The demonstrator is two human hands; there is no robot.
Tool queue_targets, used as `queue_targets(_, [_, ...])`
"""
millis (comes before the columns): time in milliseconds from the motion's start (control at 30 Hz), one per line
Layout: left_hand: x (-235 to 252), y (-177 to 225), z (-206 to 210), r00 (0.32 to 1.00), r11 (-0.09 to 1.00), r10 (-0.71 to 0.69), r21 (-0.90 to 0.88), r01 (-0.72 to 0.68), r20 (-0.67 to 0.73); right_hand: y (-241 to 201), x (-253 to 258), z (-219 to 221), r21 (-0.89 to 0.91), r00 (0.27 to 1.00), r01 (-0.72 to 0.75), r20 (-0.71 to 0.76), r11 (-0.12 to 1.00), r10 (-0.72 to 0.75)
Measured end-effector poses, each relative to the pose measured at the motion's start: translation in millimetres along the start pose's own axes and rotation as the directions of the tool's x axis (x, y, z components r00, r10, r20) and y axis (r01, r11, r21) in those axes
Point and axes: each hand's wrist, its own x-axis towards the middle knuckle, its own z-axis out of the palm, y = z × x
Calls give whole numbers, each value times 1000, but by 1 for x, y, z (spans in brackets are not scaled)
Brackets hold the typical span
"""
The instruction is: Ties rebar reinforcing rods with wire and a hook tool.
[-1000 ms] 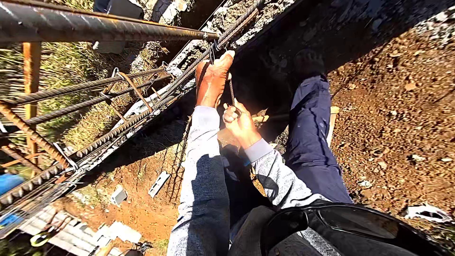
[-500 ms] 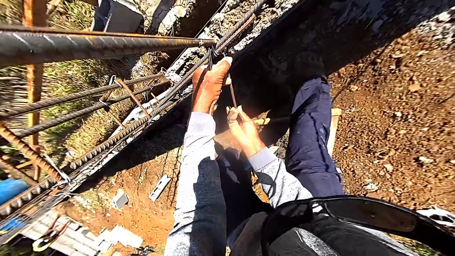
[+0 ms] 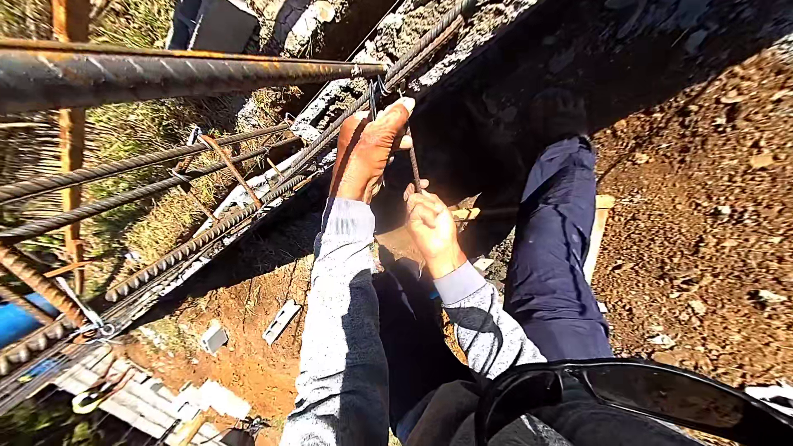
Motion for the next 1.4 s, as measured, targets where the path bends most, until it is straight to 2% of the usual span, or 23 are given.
queue_targets(100, [3, -2, -1, 999, 1000, 23, -16, -22, 29, -1, -2, 4, -177, 999, 35, 9, 984, -34])
queue_targets(300, [2, -1, -2, 998, 999, 26, -49, -24, 53, -5, -2, 3, -242, 996, 66, 69, 968, -51])
queue_targets(367, [3, -2, -2, 998, 998, 30, -50, -28, 56, -7, 2, -1, -201, 995, 80, 80, 976, -65])
queue_targets(433, [3, -2, -2, 998, 999, 29, -32, -27, 48, -8, 2, -4, -87, 993, 97, 76, 991, -91])
queue_targets(533, [2, -2, 0, 998, 999, 34, -30, -33, 47, -17, 4, -5, 79, 986, 1, 164, 997, -14])
queue_targets(567, [2, -2, 0, 998, 999, 38, -36, -36, 48, -22, 5, -3, 68, 980, -37, 197, 997, 23])
queue_targets(633, [2, -2, 0, 998, 999, 45, -31, -43, 51, -28, 7, 3, -130, 979, -39, 196, 991, 64])
queue_targets(733, [4, -2, -1, 996, 998, 53, -30, -50, 73, -26, 10, 8, -308, 982, 0, 179, 951, 58])
queue_targets(800, [3, -2, -3, 996, 999, 43, -33, -41, 73, -30, 9, 15, -447, 982, 69, 187, 892, 18])
queue_targets(867, [2, -4, -5, 997, 998, 45, -53, -42, 63, -42, 3, 31, -648, 962, 223, 267, 729, -57])
queue_targets(933, [2, -7, -9, 996, 996, 48, -79, -42, 76, -49, -5, 49, -743, 928, 361, 349, 563, -134])
queue_targets(1133, [-1, -9, -6, 998, 992, 53, -120, -50, 23, -47, -9, 51, -776, 904, 426, 386, 464, -184])
queue_targets(1200, [-1, -9, -4, 997, 993, 71, -91, -69, 11, -52, -9, 53, -768, 908, 413, 392, 489, -149])
queue_targets(1300, [-3, -9, -1, 996, 993, 79, -84, -82, -33, -64, -7, 53, -686, 920, 318, 390, 655, -38])
queue_targets(1400, [-4, -9, 1, 994, 995, 73, -56, -78, -77, -72, -2, 57, -574, 916, 162, 391, 803, 95])
